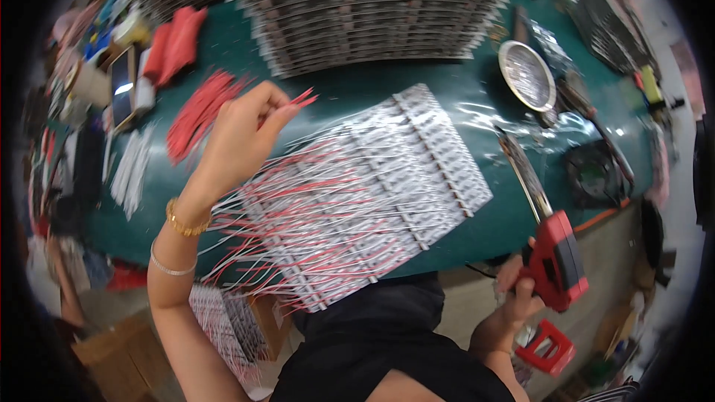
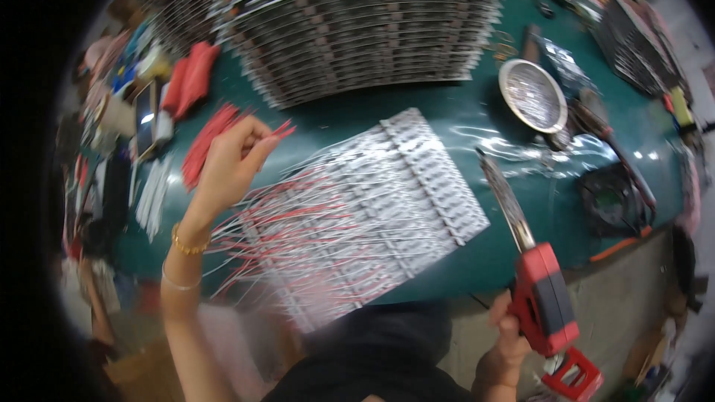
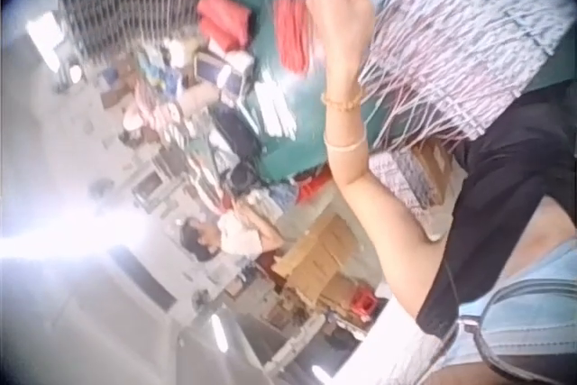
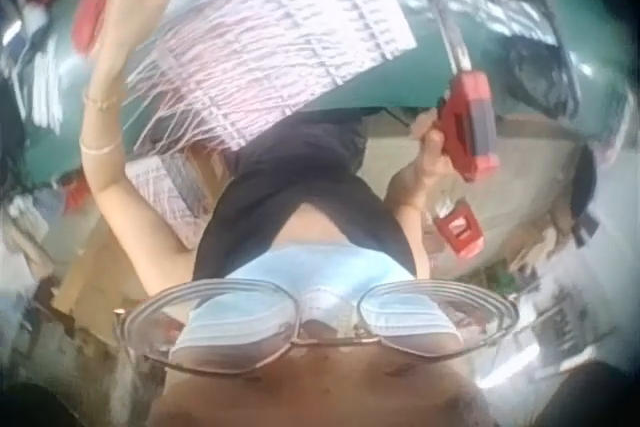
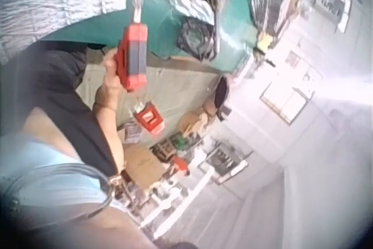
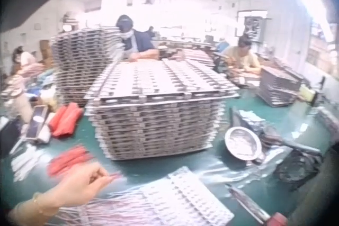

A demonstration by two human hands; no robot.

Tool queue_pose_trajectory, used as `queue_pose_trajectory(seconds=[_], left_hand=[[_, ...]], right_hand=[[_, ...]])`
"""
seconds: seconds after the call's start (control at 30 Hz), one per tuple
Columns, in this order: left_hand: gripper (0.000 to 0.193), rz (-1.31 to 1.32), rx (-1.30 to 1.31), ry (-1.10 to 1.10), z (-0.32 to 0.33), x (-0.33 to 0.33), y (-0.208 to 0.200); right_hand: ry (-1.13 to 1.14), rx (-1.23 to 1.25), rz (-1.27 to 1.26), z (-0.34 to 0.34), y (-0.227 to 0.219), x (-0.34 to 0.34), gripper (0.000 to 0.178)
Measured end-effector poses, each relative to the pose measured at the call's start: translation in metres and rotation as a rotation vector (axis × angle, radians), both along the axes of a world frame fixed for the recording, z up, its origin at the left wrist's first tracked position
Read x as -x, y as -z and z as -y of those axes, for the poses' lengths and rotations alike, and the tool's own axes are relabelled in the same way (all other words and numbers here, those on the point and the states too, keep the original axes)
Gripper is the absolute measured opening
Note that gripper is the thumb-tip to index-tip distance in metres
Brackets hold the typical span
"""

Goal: The person solders red and white wires onto a circuit board grid using a soldering iron, places the completed board onto a stack, and begins soldering wires onto another board.

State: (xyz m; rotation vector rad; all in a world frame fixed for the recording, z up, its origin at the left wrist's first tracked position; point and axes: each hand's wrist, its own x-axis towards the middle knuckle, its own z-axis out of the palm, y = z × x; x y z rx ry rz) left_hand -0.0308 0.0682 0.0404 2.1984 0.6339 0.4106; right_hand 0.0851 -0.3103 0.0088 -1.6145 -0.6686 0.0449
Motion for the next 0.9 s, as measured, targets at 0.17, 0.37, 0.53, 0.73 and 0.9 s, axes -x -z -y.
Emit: queue_pose_trajectory(seconds=[0.17, 0.37, 0.53, 0.73, 0.9], left_hand=[[0.015, -0.063, 0.077, 0.073, 0.025, -0.022, 0.001], [0.02, 0.05, 0.104, 0.109, 0.024, -0.043, 0.026], [0.025, -0.112, 0.098, 0.085, 0.024, -0.061, 0.018], [0.022, -0.069, 0.285, 0.045, 0.019, -0.073, 0.046], [0.017, -0.057, 0.272, 0.005, 0.026, -0.075, 0.05]], right_hand=[[0.104, -0.2, 0.084, -0.01, -0.011, -0.037, 0.06], [0.447, 0.133, -0.116, -0.033, -0.011, -0.108, 0.036], [0.305, -0.1, -0.149, -0.039, -0.012, -0.079, 0.049], [0.099, -0.053, -0.236, -0.077, -0.015, -0.014, 0.091], [0.053, 0.03, -0.399, -0.094, -0.015, 0.002, 0.096]])
